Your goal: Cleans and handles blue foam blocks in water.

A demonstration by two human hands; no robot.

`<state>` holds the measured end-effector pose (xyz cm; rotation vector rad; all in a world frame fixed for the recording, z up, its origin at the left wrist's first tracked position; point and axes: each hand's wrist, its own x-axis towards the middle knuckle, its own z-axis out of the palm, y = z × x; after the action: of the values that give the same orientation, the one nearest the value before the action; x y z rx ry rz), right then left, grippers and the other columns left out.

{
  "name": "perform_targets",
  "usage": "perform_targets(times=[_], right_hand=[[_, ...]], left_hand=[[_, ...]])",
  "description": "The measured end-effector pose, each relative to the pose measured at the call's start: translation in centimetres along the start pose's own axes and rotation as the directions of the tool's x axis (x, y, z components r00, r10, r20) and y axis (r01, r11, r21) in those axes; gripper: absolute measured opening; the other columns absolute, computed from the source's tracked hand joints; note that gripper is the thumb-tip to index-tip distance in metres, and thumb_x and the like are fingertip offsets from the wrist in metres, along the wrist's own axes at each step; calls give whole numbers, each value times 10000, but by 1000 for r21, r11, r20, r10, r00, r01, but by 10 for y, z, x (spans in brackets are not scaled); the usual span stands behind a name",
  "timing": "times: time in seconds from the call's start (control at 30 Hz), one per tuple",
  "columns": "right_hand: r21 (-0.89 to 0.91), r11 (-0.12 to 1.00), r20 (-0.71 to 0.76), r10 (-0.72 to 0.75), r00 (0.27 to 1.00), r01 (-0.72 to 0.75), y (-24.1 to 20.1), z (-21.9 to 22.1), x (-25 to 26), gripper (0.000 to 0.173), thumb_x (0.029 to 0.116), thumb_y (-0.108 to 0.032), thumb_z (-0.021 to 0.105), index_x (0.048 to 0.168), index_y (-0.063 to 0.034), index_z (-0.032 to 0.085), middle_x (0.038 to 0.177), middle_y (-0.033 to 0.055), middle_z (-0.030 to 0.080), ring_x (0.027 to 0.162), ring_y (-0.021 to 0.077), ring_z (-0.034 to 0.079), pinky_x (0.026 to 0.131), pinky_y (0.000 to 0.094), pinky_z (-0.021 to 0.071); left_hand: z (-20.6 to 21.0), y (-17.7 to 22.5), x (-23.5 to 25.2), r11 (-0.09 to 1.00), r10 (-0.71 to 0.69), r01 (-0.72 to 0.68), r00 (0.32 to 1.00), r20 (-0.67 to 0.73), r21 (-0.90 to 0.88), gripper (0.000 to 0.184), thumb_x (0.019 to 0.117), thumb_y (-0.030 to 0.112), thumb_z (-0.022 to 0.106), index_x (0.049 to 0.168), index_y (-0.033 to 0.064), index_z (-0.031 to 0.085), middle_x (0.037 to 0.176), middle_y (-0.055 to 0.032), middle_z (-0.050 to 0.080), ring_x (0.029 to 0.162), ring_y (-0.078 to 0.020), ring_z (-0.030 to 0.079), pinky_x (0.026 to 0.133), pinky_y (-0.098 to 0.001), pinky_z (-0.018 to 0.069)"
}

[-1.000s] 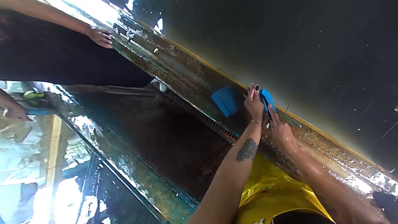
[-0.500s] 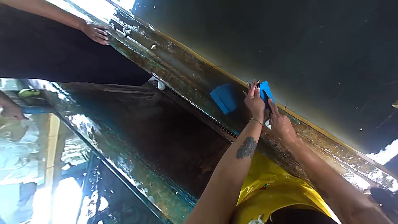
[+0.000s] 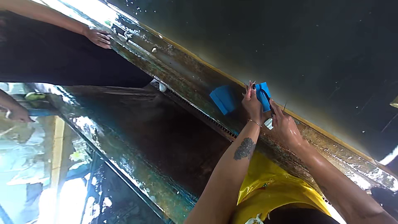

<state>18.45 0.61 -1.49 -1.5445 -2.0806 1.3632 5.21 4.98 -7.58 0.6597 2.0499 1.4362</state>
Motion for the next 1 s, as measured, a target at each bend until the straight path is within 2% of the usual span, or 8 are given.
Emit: perform_targets(times=[0.17,0.27,0.37,0.57,0.7,0.77,0.87,1.0], right_hand=[[-9,998,51,70,996,-69,0,9,10,614,1064,-62,463,1637,-121,250,1059,272,679,731,409,700,709,549,585],[17,996,56,87,995,-88,-1,13,-9,609,1067,-82,453,1638,-133,249,940,247,700,723,409,699,707,548,583],[-15,997,67,79,995,-78,0,11,-39,595,1063,-95,439,1632,-111,266,959,243,718,749,395,715,746,515,587],[25,994,75,104,992,-106,1,13,-10,598,1068,-73,452,1631,-108,256,919,233,700,763,405,703,740,546,581],[21,998,43,52,998,-53,10,20,-50,586,1045,-93,452,1613,-81,308,956,225,712,713,358,704,702,493,590],[25,999,34,42,999,-43,10,6,-64,549,1047,-92,447,1587,-53,360,999,230,712,700,332,697,701,465,587],[31,999,-84,-34,996,36,8,-5,-63,532,1028,-71,466,1556,-33,415,867,199,704,607,302,661,624,441,579],[26,1000,-41,0,999,1,8,-1,-41,558,1057,-80,439,1605,-105,340,914,208,711,672,336,686,683,483,585]], left_hand=[[-1,1,1,999,14,-15,1000,19,41,297,1066,95,507,1266,-28,691,1419,-135,621,1402,-171,510,1192,-299,350],[0,8,3,998,-54,54,999,-9,15,296,1071,95,508,1273,-35,680,1376,-144,646,1325,-141,570,1143,-271,397],[-1,10,3,993,-115,115,993,-6,-25,310,1078,112,501,1303,-33,658,1369,-138,648,1299,-132,582,1127,-282,415],[1,6,-2,1000,-25,26,999,30,-18,297,1071,80,499,1266,-63,671,1371,-165,645,1331,-157,571,1152,-286,400],[5,12,4,988,-150,148,987,-57,-44,291,1081,141,507,1258,-4,687,1257,-115,695,1153,-113,639,1033,-295,481],[3,10,2,991,-126,124,991,-35,-58,304,1081,127,498,1285,-18,671,1318,-128,674,1228,-123,618,1085,-290,451],[0,11,1,991,-118,117,993,-6,-59,305,1086,124,482,1281,-22,667,1331,-122,664,1232,-116,608,1080,-280,448],[-2,10,-1,993,-93,94,996,8,-69,326,1097,144,456,1296,-14,661,1351,-110,658,1264,-119,594,1099,-293,439]])
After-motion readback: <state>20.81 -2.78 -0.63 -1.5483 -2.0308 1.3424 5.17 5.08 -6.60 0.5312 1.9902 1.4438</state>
